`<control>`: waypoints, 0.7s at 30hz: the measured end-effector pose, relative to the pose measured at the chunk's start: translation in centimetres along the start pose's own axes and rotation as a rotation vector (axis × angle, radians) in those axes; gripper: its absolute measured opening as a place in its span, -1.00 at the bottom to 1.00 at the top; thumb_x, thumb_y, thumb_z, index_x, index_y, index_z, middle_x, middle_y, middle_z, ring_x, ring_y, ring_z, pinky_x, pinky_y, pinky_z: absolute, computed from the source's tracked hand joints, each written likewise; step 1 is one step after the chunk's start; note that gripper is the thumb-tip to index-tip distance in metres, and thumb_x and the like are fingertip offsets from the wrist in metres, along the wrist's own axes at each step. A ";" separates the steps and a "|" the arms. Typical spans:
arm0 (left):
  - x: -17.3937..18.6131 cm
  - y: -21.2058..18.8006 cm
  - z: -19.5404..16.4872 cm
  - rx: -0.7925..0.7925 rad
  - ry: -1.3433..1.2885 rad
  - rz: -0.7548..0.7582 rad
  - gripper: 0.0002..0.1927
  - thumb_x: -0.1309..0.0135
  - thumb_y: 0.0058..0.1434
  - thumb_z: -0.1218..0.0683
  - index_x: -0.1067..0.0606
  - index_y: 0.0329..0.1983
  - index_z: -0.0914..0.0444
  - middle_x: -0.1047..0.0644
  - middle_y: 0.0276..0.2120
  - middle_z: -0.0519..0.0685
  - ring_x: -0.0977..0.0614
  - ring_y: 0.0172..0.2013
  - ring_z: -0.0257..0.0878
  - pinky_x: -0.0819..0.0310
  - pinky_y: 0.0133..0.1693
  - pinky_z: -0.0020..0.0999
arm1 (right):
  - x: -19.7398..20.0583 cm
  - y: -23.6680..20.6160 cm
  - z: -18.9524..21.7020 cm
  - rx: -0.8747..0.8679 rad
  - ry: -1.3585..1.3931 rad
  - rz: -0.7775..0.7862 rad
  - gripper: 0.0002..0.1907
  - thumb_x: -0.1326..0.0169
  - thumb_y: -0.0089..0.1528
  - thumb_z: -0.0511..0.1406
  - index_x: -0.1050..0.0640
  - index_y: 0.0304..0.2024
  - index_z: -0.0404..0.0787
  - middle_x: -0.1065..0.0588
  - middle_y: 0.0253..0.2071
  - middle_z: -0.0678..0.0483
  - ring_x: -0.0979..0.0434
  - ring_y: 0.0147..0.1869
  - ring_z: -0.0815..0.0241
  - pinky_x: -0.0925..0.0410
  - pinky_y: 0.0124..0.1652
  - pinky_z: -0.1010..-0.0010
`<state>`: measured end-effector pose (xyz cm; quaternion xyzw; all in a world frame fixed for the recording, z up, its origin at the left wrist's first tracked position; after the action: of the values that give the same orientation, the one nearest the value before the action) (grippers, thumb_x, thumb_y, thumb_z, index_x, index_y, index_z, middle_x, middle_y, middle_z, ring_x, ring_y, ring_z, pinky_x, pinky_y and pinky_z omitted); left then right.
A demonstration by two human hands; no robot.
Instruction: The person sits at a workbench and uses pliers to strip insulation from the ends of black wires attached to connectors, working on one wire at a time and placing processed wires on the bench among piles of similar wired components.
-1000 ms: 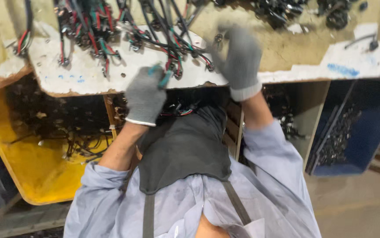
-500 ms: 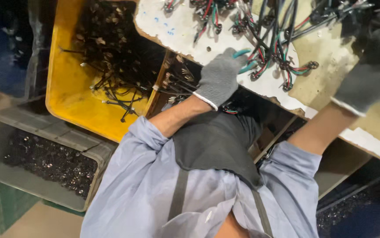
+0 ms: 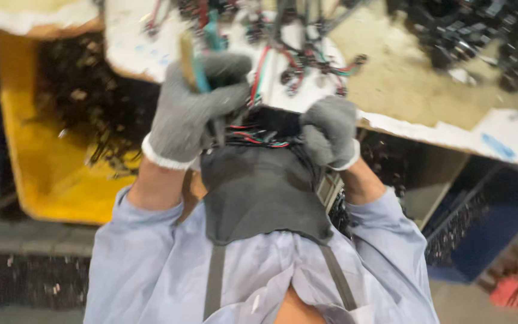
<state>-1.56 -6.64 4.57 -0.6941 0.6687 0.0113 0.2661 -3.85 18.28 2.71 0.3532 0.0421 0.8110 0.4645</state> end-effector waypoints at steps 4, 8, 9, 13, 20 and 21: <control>-3.3 -1.6 -2.1 -0.038 0.084 -0.019 -0.61 -0.28 0.14 0.25 -0.57 0.06 0.46 -0.65 -0.24 0.04 -0.68 -0.29 -0.31 -0.63 -0.20 -0.43 | 0.7 0.7 1.1 -0.076 -0.058 -0.026 -0.92 -0.14 0.03 -0.35 -0.49 -0.45 -0.19 -0.38 -0.54 0.01 -0.40 -0.47 -0.08 -0.28 -0.34 0.14; -6.6 -2.2 -1.8 -0.144 0.329 0.088 -0.67 -0.26 0.22 0.26 -0.62 0.07 0.38 -0.70 -0.17 0.02 -0.70 -0.19 -0.36 -0.64 -0.08 -0.44 | 1.2 1.1 2.6 0.021 -0.049 0.088 -0.36 -0.31 0.04 0.14 -0.53 -0.18 -0.24 -0.43 -0.37 -0.04 -0.48 -0.31 -0.13 -0.34 -0.23 0.17; -7.1 -2.2 -1.2 -0.179 0.358 0.097 -0.67 -0.27 0.22 0.25 -0.62 0.07 0.35 -0.69 -0.16 0.02 -0.70 -0.20 -0.35 -0.64 -0.11 -0.43 | 1.3 1.1 2.7 0.010 -0.073 0.117 -0.28 -0.29 0.01 0.23 -0.55 -0.16 -0.23 -0.43 -0.37 -0.03 -0.48 -0.32 -0.11 -0.34 -0.24 0.18; -8.2 -1.9 1.1 -0.330 0.460 0.141 -0.68 -0.31 0.24 0.22 -0.61 0.07 0.26 -0.67 -0.13 0.03 -0.70 -0.20 -0.31 -0.62 -0.13 -0.36 | 0.9 0.3 2.4 -0.073 -0.041 0.165 -0.17 -0.18 0.03 0.32 -0.61 0.02 -0.18 -0.50 -0.32 0.04 -0.56 -0.26 -0.05 -0.39 -0.18 0.20; -8.3 -2.0 -2.7 -0.643 0.757 0.264 -0.72 -0.18 0.25 0.18 -0.63 0.04 0.21 -0.61 -0.17 0.07 -0.67 -0.21 -0.13 -0.57 -0.17 -0.24 | -0.2 -0.9 0.4 -0.115 0.018 0.135 -0.35 -0.21 0.15 0.24 -0.54 -0.13 -0.15 -0.55 -0.31 0.04 -0.62 -0.28 0.00 -0.43 -0.23 0.26; -7.2 -2.2 -3.2 -0.622 0.632 0.203 -0.74 -0.17 0.25 0.18 -0.62 0.01 0.21 -0.61 -0.17 0.07 -0.67 -0.21 -0.12 -0.57 -0.17 -0.24 | -0.3 -1.0 0.5 -0.099 -0.002 0.137 -0.40 -0.24 0.15 0.21 -0.53 -0.18 -0.14 -0.55 -0.31 0.03 -0.61 -0.27 -0.01 -0.43 -0.22 0.26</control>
<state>-1.38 -1.35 10.76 -0.6415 0.7466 0.0251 -0.1745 -2.74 18.47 2.52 0.3327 -0.0230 0.8415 0.4251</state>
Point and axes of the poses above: each hand's wrist, its own y-axis towards the middle knuckle, its own x-axis out of the back of the hand, z = x × y, the point moved 6 cm from there along y, towards the middle knuckle
